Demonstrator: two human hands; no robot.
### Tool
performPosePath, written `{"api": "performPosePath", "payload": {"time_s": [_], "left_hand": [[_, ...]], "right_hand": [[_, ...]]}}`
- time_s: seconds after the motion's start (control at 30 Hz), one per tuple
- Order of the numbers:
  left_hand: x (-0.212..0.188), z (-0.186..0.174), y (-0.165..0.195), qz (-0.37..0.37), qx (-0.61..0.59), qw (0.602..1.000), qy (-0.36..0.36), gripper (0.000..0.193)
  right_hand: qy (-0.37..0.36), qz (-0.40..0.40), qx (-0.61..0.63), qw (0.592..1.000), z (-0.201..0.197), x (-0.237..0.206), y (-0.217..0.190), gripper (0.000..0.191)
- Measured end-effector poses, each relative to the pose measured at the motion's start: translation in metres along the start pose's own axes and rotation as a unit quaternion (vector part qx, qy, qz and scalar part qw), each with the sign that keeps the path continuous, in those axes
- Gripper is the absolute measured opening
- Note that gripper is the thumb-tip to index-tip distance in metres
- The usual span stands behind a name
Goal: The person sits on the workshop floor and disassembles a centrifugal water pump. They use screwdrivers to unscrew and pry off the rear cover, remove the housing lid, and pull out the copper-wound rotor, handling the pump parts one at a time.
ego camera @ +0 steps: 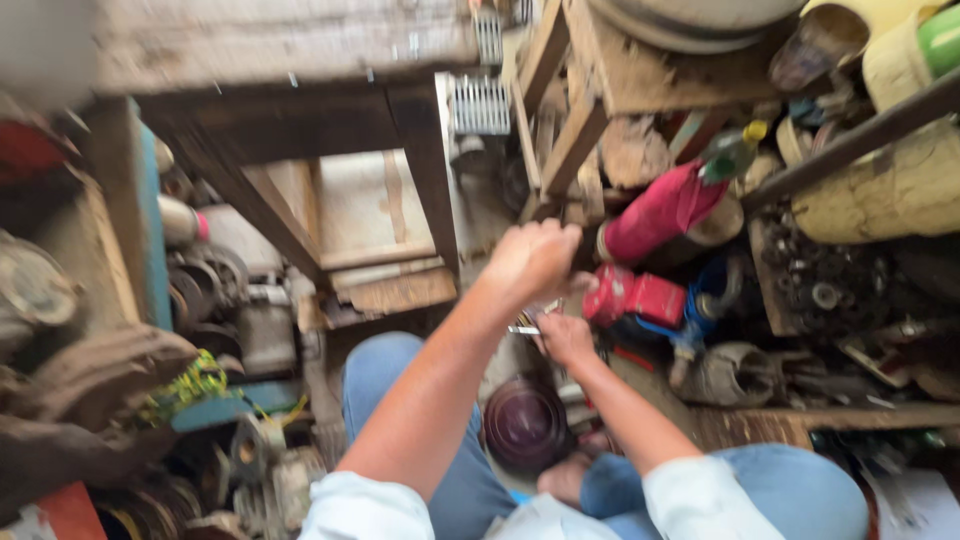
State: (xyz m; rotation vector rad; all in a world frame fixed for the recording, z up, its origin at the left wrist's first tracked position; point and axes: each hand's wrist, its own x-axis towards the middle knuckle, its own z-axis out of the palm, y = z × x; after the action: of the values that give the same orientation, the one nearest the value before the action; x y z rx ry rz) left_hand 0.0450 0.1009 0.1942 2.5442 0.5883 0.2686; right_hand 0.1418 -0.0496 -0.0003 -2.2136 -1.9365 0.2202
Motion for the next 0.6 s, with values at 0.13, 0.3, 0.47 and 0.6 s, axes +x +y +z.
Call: {"api": "performPosePath", "payload": {"time_s": [0.13,0.3,0.47,0.6], "left_hand": [[0.005,0.016,-0.012,0.030,0.039,0.997,0.064,0.050],[0.002,0.017,-0.022,0.010,-0.026,0.999,0.043,0.060],[0.005,0.004,-0.015,-0.011,-0.049,0.998,0.032,0.057],[0.009,0.012,-0.008,-0.032,-0.069,0.997,0.034,0.057]], "right_hand": [[-0.064,-0.024,-0.088,0.994,0.006,0.009,0.005,0.004],[-0.023,0.007,-0.009,1.000,-0.011,0.005,0.014,0.017],[-0.055,0.095,-0.010,0.994,-0.028,-0.002,0.008,0.019],[-0.078,0.117,-0.002,0.990,-0.035,0.007,0.003,0.018]]}}
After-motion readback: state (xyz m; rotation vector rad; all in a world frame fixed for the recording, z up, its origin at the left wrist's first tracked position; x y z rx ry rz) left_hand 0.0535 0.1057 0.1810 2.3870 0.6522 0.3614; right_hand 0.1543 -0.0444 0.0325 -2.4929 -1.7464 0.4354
